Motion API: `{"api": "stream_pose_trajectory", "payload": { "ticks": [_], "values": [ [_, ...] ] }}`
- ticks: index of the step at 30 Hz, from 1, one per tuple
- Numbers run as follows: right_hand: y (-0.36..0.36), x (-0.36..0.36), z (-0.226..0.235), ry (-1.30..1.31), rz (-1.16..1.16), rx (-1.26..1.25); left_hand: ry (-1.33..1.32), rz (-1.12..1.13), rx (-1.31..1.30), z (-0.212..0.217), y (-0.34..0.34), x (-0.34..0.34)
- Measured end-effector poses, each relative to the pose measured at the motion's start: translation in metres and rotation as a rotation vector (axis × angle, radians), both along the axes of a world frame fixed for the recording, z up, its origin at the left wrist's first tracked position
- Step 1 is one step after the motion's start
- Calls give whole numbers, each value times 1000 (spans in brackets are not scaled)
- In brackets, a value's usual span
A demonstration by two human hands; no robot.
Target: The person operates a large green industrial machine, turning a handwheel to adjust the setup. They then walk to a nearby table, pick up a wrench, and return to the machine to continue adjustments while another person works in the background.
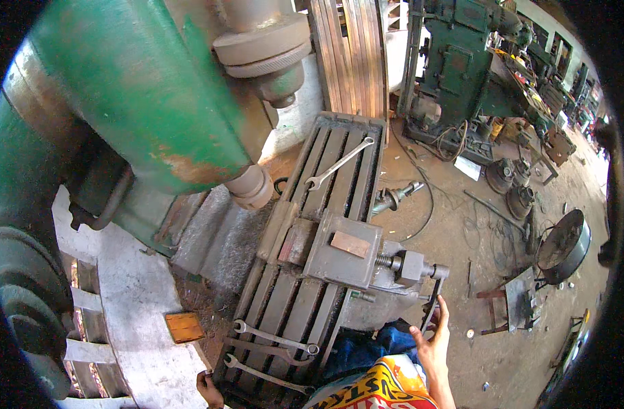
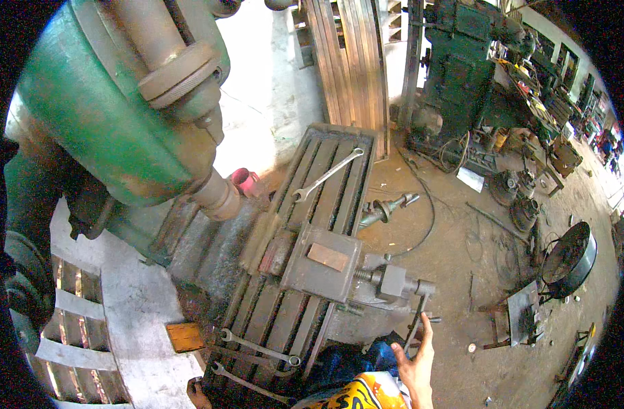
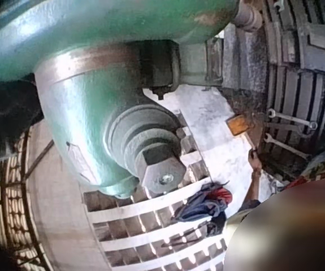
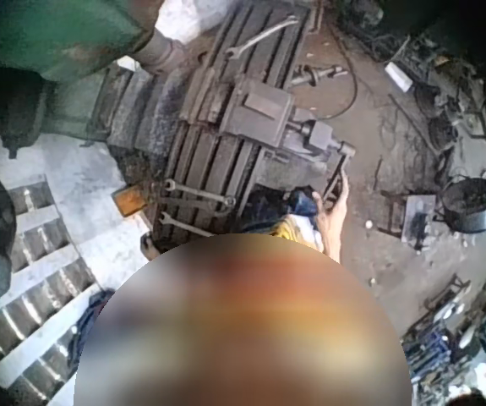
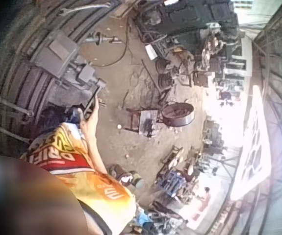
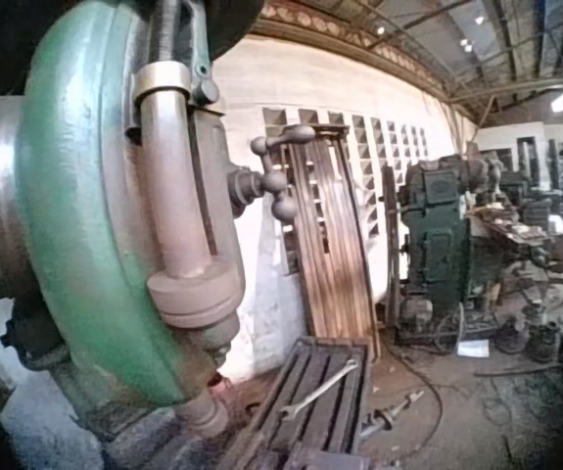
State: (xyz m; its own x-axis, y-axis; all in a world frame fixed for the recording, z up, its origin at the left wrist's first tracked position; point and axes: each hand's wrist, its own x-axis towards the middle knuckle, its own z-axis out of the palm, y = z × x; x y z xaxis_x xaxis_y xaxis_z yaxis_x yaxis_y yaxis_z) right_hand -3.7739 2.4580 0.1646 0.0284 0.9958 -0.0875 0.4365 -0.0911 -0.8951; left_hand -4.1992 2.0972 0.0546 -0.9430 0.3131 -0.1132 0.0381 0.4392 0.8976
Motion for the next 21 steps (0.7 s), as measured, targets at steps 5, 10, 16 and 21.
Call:
{"api": "stream_pose_trajectory", "payload": {
  "ticks": [5, 10, 16, 21],
  "values": [
    [-5, 21, -4, -18, -28, -278, -57, 13, 58, -5, -5, -2],
    [-8, 26, -18, 47, -8, -335, -4, -17, -3, -3, -6, -3],
    [8, 31, -64, -147, 13, -245, -32, 55, 37, -2, -2, 1],
    [71, 42, -112, -201, 137, -178, -17, 54, 62, 5, 3, 6]
  ]
}}
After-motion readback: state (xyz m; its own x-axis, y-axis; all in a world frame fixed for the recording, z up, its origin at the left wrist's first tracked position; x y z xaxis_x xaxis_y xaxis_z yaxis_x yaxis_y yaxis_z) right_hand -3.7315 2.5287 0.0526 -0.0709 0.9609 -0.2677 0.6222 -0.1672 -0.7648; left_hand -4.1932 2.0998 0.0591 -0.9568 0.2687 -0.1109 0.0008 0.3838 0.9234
